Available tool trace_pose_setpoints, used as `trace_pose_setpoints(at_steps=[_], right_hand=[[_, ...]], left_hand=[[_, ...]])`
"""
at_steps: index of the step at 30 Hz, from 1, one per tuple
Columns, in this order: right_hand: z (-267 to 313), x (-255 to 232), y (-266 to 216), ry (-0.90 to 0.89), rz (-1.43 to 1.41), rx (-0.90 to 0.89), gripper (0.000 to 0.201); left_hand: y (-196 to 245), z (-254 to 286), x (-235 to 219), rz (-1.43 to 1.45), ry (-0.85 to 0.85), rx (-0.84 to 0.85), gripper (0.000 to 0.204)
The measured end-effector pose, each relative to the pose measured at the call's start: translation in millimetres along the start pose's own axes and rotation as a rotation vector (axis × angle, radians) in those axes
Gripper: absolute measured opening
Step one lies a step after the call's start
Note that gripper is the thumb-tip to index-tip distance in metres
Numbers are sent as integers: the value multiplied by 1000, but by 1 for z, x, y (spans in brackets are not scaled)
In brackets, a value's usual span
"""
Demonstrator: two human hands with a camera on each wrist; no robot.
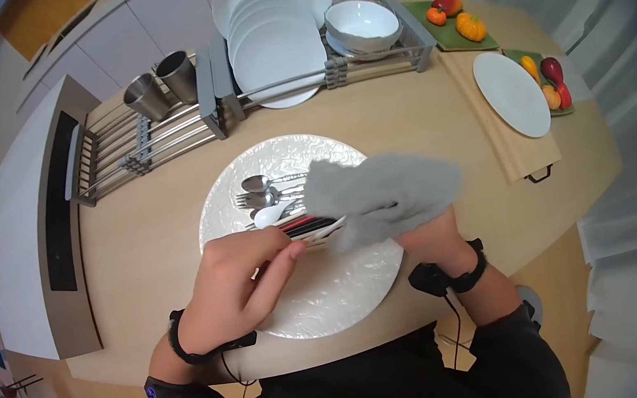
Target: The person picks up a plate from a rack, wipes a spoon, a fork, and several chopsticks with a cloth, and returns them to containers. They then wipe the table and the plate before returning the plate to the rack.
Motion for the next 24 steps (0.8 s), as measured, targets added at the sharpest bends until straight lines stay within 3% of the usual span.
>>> trace_pose_setpoints(at_steps=[3, 6, 8, 10, 12, 15, 18, 21, 23, 24], right_hand=[[9, 19, 0, -155, -42, 276, 21], [2, 37, -13, -378, 22, 251, 20], [0, 33, -8, -346, -24, 486, 20], [-3, 28, 0, -293, -86, 566, 18], [-9, 21, 11, -225, -170, 495, 15], [-14, 0, 5, -23, 145, 216, 17], [-7, -15, 24, 257, -33, 268, 15], [-6, -2, 17, 269, -116, 275, 26], [4, 8, 20, 18, -45, 385, 31], [11, 11, 23, -106, -8, 437, 34]], left_hand=[[-7, -2, 2, 79, 32, -11, 10], [-10, -1, 5, 97, 72, 67, 7], [-10, -2, 3, 66, 88, 121, 7], [-10, -7, -6, 11, 91, 153, 8], [-12, -7, -7, -18, 93, 175, 10], [-15, -8, -1, -41, 15, 159, 10], [-23, 0, 22, -46, -112, 127, 10], [-24, 12, 47, -33, -219, 120, 16], [-26, 18, 56, 18, -219, 114, 18], [-27, 22, 59, -20, -305, 135, 17]])
Point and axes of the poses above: each hand's wrist, its own z-axis away from the middle knuckle, its own x-axis out of the palm, y = z × x, the point moved 8 cm from there along -z, towards the middle knuckle, and after that the axes turned 15 degrees about y, right-handed, at the moved point
